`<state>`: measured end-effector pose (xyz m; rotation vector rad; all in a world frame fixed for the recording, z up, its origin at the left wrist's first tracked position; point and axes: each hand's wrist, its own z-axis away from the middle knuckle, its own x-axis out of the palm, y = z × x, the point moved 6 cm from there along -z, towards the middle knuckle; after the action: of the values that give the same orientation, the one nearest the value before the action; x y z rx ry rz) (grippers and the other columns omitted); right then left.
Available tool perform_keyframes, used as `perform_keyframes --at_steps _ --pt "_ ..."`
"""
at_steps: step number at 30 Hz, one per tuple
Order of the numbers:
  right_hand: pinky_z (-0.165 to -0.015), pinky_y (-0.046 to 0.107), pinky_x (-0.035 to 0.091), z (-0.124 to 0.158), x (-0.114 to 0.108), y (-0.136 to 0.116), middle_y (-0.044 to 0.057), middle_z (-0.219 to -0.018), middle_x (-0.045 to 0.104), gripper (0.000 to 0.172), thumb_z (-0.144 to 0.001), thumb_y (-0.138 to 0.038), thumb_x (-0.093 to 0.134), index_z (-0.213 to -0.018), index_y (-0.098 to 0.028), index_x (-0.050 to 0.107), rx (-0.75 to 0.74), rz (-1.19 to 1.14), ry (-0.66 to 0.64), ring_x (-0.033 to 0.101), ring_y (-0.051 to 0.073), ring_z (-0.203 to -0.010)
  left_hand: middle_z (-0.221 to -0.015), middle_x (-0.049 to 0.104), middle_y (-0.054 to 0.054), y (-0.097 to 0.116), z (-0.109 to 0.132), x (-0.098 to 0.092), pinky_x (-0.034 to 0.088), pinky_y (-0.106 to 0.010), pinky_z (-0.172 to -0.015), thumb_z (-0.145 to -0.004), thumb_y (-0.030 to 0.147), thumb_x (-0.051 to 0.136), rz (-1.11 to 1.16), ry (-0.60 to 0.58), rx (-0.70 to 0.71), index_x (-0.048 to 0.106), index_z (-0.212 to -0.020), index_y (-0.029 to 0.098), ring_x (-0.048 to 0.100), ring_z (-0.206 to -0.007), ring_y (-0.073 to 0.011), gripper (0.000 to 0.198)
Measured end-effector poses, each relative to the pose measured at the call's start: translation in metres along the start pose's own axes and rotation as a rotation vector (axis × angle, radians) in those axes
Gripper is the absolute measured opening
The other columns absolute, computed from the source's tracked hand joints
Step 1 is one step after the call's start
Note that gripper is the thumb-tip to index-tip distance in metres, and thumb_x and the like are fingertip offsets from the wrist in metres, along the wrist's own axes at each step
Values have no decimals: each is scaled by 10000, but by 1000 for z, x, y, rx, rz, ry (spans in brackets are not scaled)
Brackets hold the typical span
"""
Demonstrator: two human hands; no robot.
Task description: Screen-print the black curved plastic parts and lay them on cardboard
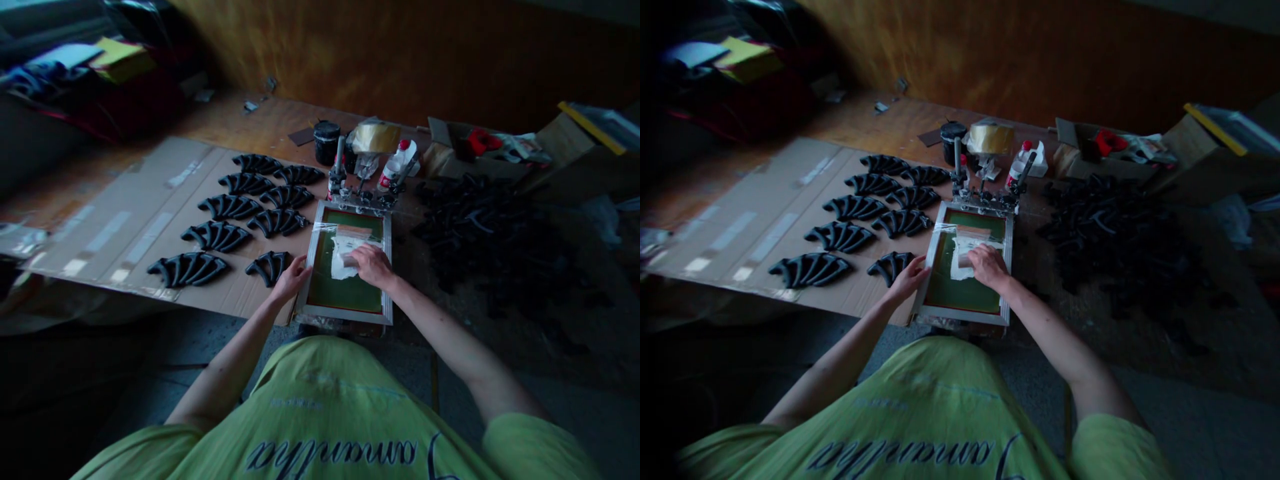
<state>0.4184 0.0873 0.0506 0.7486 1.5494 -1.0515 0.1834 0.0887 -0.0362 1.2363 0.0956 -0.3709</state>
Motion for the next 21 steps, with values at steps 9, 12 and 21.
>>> perform_keyframes --at_steps 9,12,21 --pt "-815 341 443 12 -8 1 58 -903 723 179 -824 -139 602 -911 -221 734 -105 -89 -8 617 237 -913 -741 679 -7 -1 1 0 377 -215 -504 -756 535 681 31 10 -31 608 -1308 206 551 -564 -131 647" --pt "-884 368 454 18 1 -4 74 -1075 730 333 -816 -63 551 -1052 -221 724 -64 -92 77 624 246 -1009 -762 688 -14 -2 1 0 385 -214 -507 -756 552 675 38 -3 -22 595 -1322 201 564 -577 -133 671" --pt "-806 336 503 -24 -34 18 39 -1059 724 401 -808 -261 730 -1203 -267 658 118 -150 160 661 226 -934 -695 620 14 8 2 -4 346 -200 -461 -769 560 679 78 -92 -26 470 -1445 195 517 -523 -111 796"
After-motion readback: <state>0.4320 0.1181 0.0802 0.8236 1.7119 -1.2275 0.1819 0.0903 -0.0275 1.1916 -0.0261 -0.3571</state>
